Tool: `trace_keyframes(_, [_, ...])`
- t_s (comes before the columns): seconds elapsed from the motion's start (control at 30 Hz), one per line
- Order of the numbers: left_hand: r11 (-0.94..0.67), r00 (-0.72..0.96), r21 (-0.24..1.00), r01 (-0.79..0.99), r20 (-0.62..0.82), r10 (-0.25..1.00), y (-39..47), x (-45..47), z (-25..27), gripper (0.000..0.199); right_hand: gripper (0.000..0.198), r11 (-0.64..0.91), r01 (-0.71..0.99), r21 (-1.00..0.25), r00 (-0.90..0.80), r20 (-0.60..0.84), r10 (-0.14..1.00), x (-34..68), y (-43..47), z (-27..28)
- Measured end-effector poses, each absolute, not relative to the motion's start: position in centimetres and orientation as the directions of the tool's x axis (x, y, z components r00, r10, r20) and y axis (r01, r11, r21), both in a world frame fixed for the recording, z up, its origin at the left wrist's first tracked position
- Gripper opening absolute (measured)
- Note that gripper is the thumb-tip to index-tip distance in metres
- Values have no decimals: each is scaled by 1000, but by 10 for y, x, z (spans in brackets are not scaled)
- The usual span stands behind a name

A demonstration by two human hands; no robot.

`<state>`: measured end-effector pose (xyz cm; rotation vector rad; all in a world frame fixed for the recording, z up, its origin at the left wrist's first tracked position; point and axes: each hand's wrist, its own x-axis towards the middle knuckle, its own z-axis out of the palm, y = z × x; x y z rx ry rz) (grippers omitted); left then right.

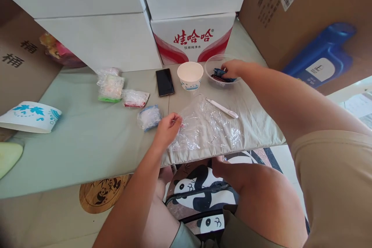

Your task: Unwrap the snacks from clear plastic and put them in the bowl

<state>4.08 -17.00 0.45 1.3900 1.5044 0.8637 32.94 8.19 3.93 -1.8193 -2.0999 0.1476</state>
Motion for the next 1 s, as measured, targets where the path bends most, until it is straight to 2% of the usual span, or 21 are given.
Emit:
trace_keyframes(0.1, [138, 24, 923, 358, -157, 987, -172, 40, 3, 20, 44, 121, 965, -234, -131, -30, 991, 323, 73, 44])
trace_keyframes(0.17, [140, 23, 925, 354, -159, 987, -172, 40, 2, 21, 40, 115, 973, -199, -137, -103, 985, 317, 70, 51])
trace_keyframes(0.27, [133, 18, 926, 353, -149, 989, -173, 40, 1, 22, 38, 88, 979, -186, -120, -168, 978, 310, 70, 61])
trace_keyframes(0.37, [129, 19, 924, 361, -145, 989, -171, 40, 1, 22, 22, 106, 970, -219, -143, -163, 976, 310, 68, 72])
trace_keyframes(0.47, [121, 4, 918, 378, -132, 991, -168, 39, 1, 22, 27, 206, 938, -278, -231, -60, 971, 315, 45, 83])
trace_keyframes(0.53, [123, -16, 922, 367, -126, 992, -166, 39, 2, 21, 30, 274, 912, -305, -262, 79, 962, 315, 10, 83])
trace_keyframes(0.6, [209, -33, 937, 280, -208, 978, -167, 37, 6, 17, 32, 342, 872, -350, -268, 242, 933, 308, -42, 74])
trace_keyframes(0.63, [289, -19, 937, 198, -291, 957, -168, 35, 9, 15, 32, 387, 837, -386, -304, 261, 916, 302, -72, 65])
trace_keyframes(0.7, [449, 61, 893, 3, -449, 892, -174, 29, 16, 12, 34, 511, 722, -467, -483, 190, 855, 288, -133, 42])
trace_keyframes(0.77, [523, 129, 840, -143, -509, 851, -184, 20, 23, 10, 54, 633, 583, -510, -704, 70, 706, 277, -183, 19])
trace_keyframes(0.8, [526, 133, 833, -173, -509, 850, -189, 16, 25, 9, 59, 660, 555, -506, -754, 29, 657, 275, -202, 9])
trace_keyframes(0.87, [509, 76, 849, -145, -503, 861, -198, 9, 28, 7, 66, 683, 556, -474, -792, -53, 608, 276, -224, -4])
trace_keyframes(1.0, [479, -62, 874, 86, -475, 878, -199, -1, 25, 4, 80, 649, 650, -394, -744, -159, 649, 292, -232, -10])
